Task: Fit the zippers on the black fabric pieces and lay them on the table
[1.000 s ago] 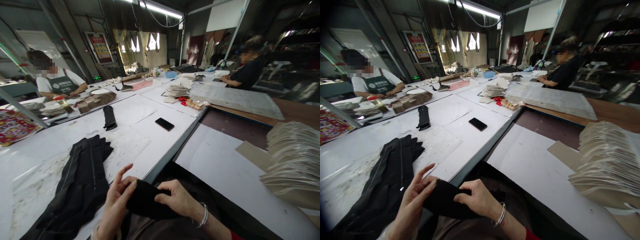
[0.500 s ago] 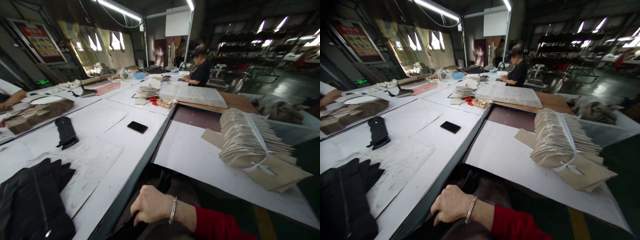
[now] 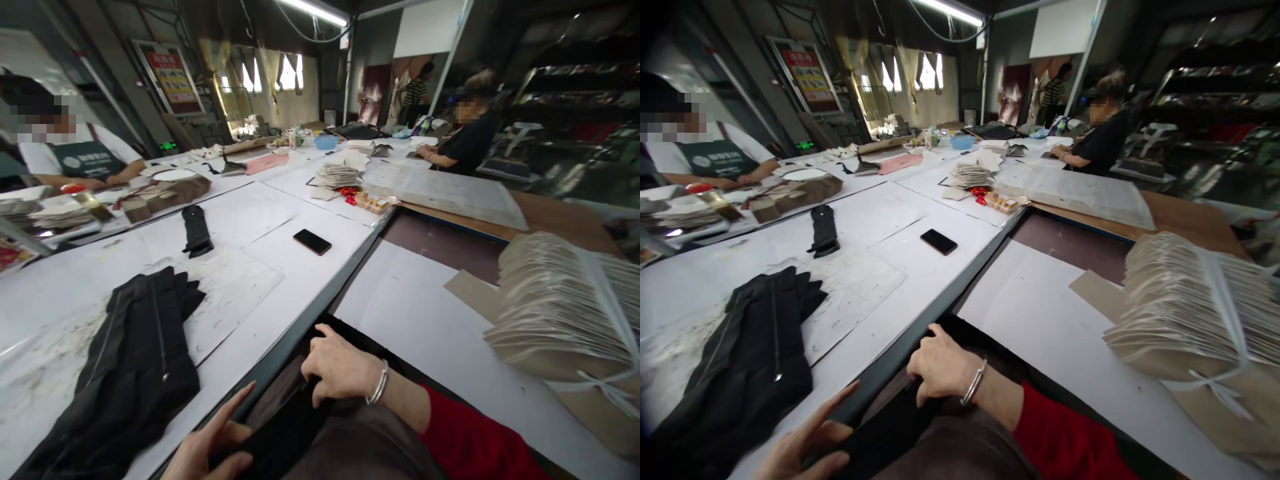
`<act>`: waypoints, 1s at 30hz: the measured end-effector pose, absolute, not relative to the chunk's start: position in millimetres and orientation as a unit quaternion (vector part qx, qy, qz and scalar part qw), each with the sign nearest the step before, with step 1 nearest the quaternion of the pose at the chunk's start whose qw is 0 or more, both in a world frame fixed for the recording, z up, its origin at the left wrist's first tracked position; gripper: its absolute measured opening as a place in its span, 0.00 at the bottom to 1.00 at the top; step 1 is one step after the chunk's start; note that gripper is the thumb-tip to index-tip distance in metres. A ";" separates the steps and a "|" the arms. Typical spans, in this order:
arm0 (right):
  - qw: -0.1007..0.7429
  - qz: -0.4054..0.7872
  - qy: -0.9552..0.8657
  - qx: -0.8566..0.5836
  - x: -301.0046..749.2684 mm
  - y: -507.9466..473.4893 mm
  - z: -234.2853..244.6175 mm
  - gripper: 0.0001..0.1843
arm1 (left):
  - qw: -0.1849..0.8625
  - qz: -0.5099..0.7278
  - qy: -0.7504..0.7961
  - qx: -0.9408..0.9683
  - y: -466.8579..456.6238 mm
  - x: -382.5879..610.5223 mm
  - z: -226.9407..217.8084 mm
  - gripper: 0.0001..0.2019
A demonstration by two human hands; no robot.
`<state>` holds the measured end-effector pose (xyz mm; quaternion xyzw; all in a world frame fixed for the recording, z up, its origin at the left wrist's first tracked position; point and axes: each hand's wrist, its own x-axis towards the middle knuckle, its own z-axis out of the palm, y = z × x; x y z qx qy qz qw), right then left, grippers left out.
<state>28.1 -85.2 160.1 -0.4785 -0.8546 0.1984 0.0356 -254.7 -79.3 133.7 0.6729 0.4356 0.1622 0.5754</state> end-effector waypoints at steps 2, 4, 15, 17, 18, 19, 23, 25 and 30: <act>0.040 0.226 -0.846 -0.482 39.3 -83.1 160.9 0.08 | 0.594 0.149 0.420 0.670 -77.8 -263.4 133.9 0.33; 0.026 0.252 -0.838 -0.483 41.1 -81.5 161.5 0.07 | 0.599 0.141 0.416 0.669 -78.1 -264.1 131.8 0.33; 0.045 0.283 -0.810 -0.511 28.8 -81.9 167.8 0.09 | 0.596 0.206 0.401 0.665 -82.7 -179.3 115.8 0.28; 0.101 0.305 -0.784 -0.531 31.1 -85.8 166.3 0.12 | 0.594 0.216 0.411 0.657 -82.4 -178.0 112.9 0.26; 0.130 0.319 -0.769 -0.539 32.1 -88.0 165.1 0.11 | 0.595 0.219 0.414 0.654 -82.3 -178.9 111.5 0.25; 0.160 0.334 -0.752 -0.545 32.8 -90.2 163.9 0.10 | 0.594 0.221 0.415 0.652 -82.1 -180.0 110.2 0.25; 0.256 0.377 -0.700 -0.550 32.6 -95.8 160.1 0.06 | 0.584 0.224 0.421 0.656 -81.6 -182.6 109.4 0.23; 0.273 0.384 -0.690 -0.550 31.3 -96.1 159.7 0.10 | 0.591 0.220 0.417 0.655 -81.4 -182.5 111.2 0.24; 0.278 0.380 -0.684 -0.557 28.8 -94.2 160.4 0.13 | 0.609 0.216 0.405 0.646 -81.7 -182.6 116.0 0.26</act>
